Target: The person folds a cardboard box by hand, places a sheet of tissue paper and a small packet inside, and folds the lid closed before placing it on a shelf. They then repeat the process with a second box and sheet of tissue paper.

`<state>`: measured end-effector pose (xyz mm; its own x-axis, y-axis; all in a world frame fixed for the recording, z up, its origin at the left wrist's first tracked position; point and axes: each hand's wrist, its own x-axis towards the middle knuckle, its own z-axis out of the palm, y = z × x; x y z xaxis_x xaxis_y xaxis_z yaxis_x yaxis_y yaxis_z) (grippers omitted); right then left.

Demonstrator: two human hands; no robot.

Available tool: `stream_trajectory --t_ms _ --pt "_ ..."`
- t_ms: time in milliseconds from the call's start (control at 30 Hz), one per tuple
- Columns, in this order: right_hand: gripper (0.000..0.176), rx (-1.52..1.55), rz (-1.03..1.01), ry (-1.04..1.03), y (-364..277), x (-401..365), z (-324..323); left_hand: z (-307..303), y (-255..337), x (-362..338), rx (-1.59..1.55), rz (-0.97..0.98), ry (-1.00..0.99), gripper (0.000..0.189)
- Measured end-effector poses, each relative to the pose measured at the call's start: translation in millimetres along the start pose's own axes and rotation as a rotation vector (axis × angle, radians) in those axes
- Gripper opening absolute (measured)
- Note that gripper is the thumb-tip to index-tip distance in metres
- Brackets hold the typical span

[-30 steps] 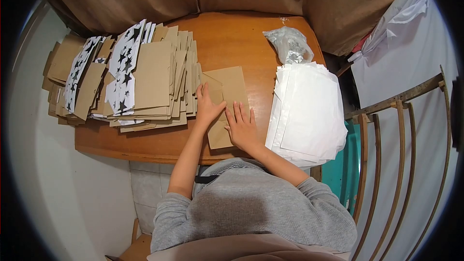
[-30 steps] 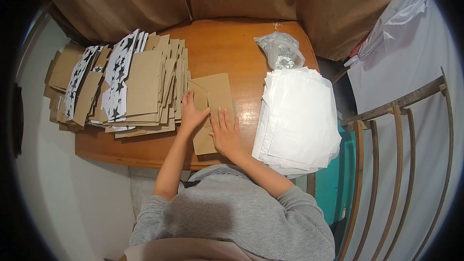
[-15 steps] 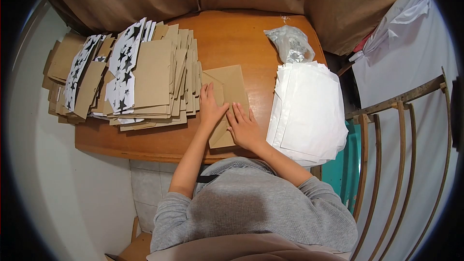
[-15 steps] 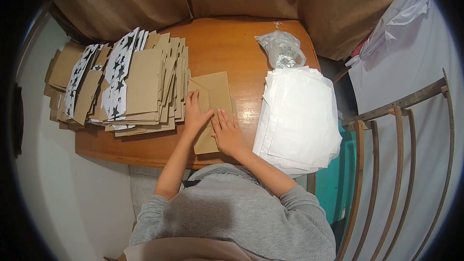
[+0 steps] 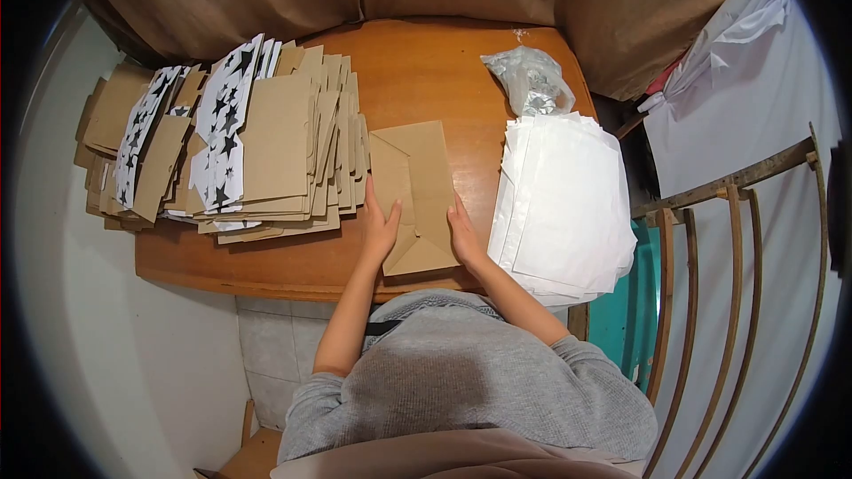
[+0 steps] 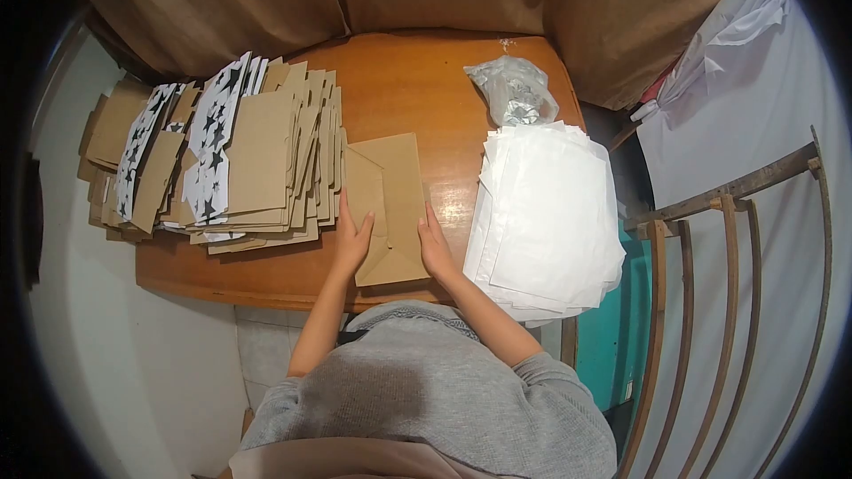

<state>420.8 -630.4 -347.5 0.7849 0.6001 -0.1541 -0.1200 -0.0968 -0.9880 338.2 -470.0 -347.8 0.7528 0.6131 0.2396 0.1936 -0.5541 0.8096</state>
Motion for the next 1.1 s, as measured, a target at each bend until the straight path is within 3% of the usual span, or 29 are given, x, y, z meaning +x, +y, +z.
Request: stream_trajectory --t_ms 67,267,333,467,533,667,733,767,800,833,867,933,1000,1067,1100 --pt "0.055 0.034 0.003 -0.019 -1 1 6 0 6 -8 -0.059 -0.125 -0.02 0.075" --pt "0.057 -0.055 0.024 0.004 -21 1 16 -10 11 2 -0.132 -0.196 -0.04 0.076" --pt "0.057 0.1 0.123 -0.007 -35 2 13 -13 16 2 -0.131 -0.175 -0.015 0.076" --pt "0.059 0.206 0.071 -0.021 -48 6 5 -18 30 0 -0.196 -0.04 0.076 0.074" --pt "0.063 0.199 -0.105 -0.047 -52 13 0 -22 41 4 -0.26 0.001 0.086 0.072" --pt "0.069 0.172 -0.159 -0.045 -73 18 -10 -26 46 17 -0.317 0.07 0.055 0.067" --pt "0.069 -0.214 -0.475 0.089 -81 17 -13 -30 37 28 -0.254 0.099 0.026 0.064" --pt "0.069 -0.215 -0.477 0.096 -85 13 -14 -33 33 33 -0.188 0.126 0.005 0.062" --pt "0.069 -0.431 -0.578 0.197 -96 6 -13 -38 36 36 -0.19 0.132 0.001 0.062" --pt "0.069 -0.65 -0.676 0.298 -103 2 -13 -43 39 39 -0.382 0.066 0.045 0.057" --pt "0.069 -0.651 -0.676 0.307 -105 0 -15 -49 42 41 -0.572 -0.005 0.086 0.054" --pt "0.069 -0.851 -0.887 0.254 -106 -3 -18 -59 37 49 -0.954 -0.179 0.114 0.056" --pt "0.073 -0.933 -0.892 0.296 -81 0 -16 -82 50 47 -1.132 -0.454 0.044 0.061" --pt "0.074 -1.135 -1.037 0.425 -60 1 -15 -87 49 44 -1.138 -0.541 0.026 0.062" --pt "0.073 -1.162 -0.986 0.406 -49 -2 -16 -89 47 42 -1.142 -0.629 0.018 0.063"
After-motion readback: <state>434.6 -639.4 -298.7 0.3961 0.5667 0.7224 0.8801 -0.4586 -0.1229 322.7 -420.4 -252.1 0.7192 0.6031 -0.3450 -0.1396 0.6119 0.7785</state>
